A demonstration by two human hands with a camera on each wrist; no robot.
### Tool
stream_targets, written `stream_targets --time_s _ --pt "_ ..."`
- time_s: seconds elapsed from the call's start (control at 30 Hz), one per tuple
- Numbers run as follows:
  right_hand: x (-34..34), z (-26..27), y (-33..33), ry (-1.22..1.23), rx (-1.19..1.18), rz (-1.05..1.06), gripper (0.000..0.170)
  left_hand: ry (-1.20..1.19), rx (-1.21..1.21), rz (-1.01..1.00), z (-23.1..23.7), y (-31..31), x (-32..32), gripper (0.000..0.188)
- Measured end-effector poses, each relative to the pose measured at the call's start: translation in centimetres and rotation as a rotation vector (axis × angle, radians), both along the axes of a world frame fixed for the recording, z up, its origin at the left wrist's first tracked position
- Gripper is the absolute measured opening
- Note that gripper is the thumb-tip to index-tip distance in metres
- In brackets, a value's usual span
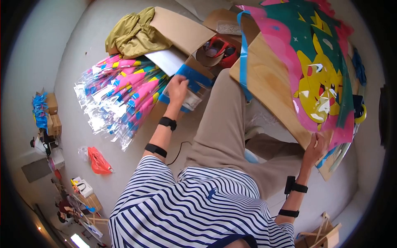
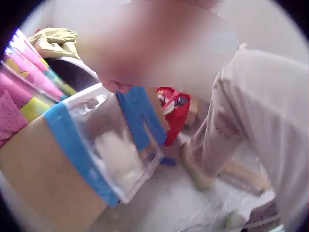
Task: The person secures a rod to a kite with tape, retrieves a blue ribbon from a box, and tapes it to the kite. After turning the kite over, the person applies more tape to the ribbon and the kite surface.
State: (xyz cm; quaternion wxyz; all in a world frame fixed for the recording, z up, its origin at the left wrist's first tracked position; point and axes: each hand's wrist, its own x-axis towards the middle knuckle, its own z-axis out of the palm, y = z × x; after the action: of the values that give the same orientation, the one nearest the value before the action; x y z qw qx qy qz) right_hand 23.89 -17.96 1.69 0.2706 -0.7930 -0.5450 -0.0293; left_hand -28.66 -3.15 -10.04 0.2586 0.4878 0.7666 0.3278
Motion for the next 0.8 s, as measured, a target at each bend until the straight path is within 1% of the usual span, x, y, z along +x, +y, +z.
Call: stream_targets --time_s 0.07,0.1,0.2,0.23,0.27,0.33,0.37,0.4,0.47,0.5,0.6,0.63,0.73,0.8 --pt "-1.2 0.0 -0.2 0.017 -0.027 0.041 0.009 0.21 -0.022 -0.083 -2.9 -2.8 -1.2 0.019" --pt "-1.8 0.1 0.0 0.025 -0.039 0.062 0.008 0.314 -0.033 -0.126 -3.6 -3.7 -1.6 0.02" --pt "-3.7 0.7 0.9 0.024 -0.069 0.129 0.008 0.226 -0.127 -0.009 -6.1 -3.4 -2.5 0.02" --pt "-4.1 0.8 1.3 0.027 -0.081 0.135 0.008 0.176 -0.128 0.076 -7.8 -3.0 -3.3 0.02" --pt "-4.5 0.9 1.5 0.03 -0.094 0.139 0.008 -0.059 -0.18 0.184 -9.6 -2.5 -3.6 0.019" --pt "-5.5 1.2 2.0 0.064 -0.137 0.131 0.008 -0.529 -0.276 0.398 -11.0 -1.8 -3.2 0.017" --pt "-6.3 1.3 2.4 0.095 -0.164 0.117 0.007 -0.75 -0.442 0.427 -11.6 -1.7 -3.0 0.028" --pt "-7.0 1.4 2.7 0.126 -0.191 0.103 0.007 -0.869 -0.43 0.541 -11.4 -1.4 -2.0 0.033" --pt "-8.3 1.8 3.4 0.109 -0.186 0.199 0.005 -1.102 -0.408 0.775 -11.9 -1.0 -0.1 0.042" --pt "-8.9 2.0 3.9 0.101 -0.183 0.246 0.005 -1.212 -0.319 0.819 -14.0 -1.0 0.1 0.049" --pt "-10.9 3.2 5.1 0.08 -0.186 0.353 0.003 -1.253 -0.296 0.971 -14.1 0.0 1.7 0.05" --pt "-11.3 3.4 5.5 0.075 -0.188 0.368 0.003 -1.24 -0.306 1.03 -15.3 0.3 1.9 0.05" --pt "-12.1 4.0 6.4 0.064 -0.201 0.405 0.003 -1.182 -0.447 0.915 -16.6 0.1 2.6 0.036" --pt "-12.3 4.1 6.8 0.054 -0.224 0.413 0.003 -1.006 -0.575 0.58 -16.7 -0.4 3.1 0.026"
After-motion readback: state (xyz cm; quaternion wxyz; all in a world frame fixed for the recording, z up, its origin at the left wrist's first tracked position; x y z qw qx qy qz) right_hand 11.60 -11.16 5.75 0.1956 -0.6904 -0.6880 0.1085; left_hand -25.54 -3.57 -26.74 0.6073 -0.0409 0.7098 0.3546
